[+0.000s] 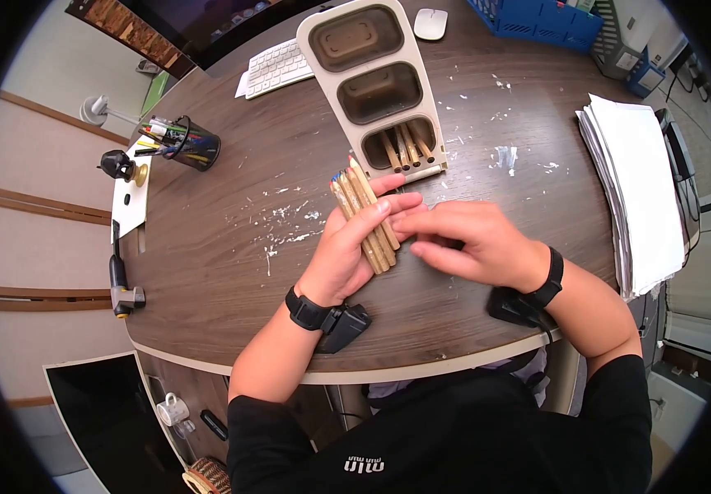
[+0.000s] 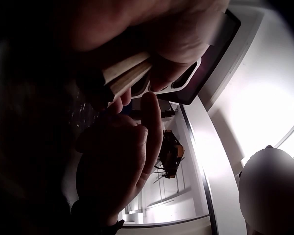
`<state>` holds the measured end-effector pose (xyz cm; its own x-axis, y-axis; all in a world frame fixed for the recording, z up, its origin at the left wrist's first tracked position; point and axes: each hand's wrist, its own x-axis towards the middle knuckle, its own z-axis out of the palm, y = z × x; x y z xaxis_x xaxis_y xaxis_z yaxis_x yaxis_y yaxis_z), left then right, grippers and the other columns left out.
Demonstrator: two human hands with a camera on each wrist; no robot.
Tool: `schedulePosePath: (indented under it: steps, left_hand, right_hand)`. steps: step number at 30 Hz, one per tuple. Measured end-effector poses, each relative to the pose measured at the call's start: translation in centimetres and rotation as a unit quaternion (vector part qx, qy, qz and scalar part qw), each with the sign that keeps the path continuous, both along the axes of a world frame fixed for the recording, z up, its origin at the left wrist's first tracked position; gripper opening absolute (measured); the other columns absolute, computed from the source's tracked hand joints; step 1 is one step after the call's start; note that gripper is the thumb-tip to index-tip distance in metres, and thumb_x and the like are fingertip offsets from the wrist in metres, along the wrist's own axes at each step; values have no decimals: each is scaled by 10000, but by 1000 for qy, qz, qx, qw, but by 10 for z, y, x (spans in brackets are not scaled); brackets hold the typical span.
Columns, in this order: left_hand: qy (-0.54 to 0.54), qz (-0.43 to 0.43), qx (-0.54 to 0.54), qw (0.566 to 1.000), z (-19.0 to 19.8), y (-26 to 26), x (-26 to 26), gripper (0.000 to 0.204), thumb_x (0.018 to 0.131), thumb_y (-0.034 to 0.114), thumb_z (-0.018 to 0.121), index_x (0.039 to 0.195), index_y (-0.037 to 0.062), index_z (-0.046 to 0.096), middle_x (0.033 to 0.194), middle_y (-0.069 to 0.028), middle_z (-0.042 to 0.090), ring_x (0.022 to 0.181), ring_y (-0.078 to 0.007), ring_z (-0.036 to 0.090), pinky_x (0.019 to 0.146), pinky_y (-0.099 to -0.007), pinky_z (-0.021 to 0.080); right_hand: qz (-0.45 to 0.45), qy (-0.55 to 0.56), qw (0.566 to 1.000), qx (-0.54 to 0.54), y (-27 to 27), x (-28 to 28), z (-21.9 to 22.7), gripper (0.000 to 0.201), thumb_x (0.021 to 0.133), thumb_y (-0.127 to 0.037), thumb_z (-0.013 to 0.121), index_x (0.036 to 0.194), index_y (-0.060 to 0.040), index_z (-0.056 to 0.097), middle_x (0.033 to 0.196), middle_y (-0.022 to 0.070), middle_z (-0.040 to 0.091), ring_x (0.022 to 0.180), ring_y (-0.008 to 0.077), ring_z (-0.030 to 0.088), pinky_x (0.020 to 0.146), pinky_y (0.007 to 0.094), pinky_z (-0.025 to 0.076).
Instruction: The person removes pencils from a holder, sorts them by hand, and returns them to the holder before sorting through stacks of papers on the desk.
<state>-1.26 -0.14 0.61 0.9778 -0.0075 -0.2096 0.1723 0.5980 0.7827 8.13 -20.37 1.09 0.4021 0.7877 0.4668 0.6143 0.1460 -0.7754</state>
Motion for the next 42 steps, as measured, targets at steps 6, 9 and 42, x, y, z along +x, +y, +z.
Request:
schedulePosePath:
  steps: [6, 9, 42]
  left_hand:
    - [-9, -9, -14, 1000, 0, 0, 1, 519, 1040, 184, 588, 1485, -22, 420, 1385, -240, 605, 1320, -360, 593, 1125, -486, 502]
    - [-15, -18, -39, 999, -2, 1, 0, 517, 1044, 179, 578, 1494, -16, 413, 1397, -244, 599, 1340, -370, 578, 1134, -495, 492]
    - [-32, -82, -65, 994, -2, 2, -1, 650, 1044, 221, 612, 1565, -25, 312, 1405, -237, 596, 1356, -331, 569, 1180, -463, 433]
  right_hand:
    - [39, 15, 997, -70, 0, -2, 0, 390, 905, -144, 759, 1286, -130, 677, 1025, 81, 723, 754, 226, 722, 680, 354, 591]
    - [58, -8, 996, -73, -2, 0, 2, 368, 895, -151, 767, 1252, -132, 680, 1018, 74, 714, 758, 220, 723, 681, 353, 590]
    - [-223, -15, 970, 92, -1, 4, 8, 246, 869, 15, 783, 1108, -34, 750, 985, 91, 764, 815, 168, 726, 642, 272, 575]
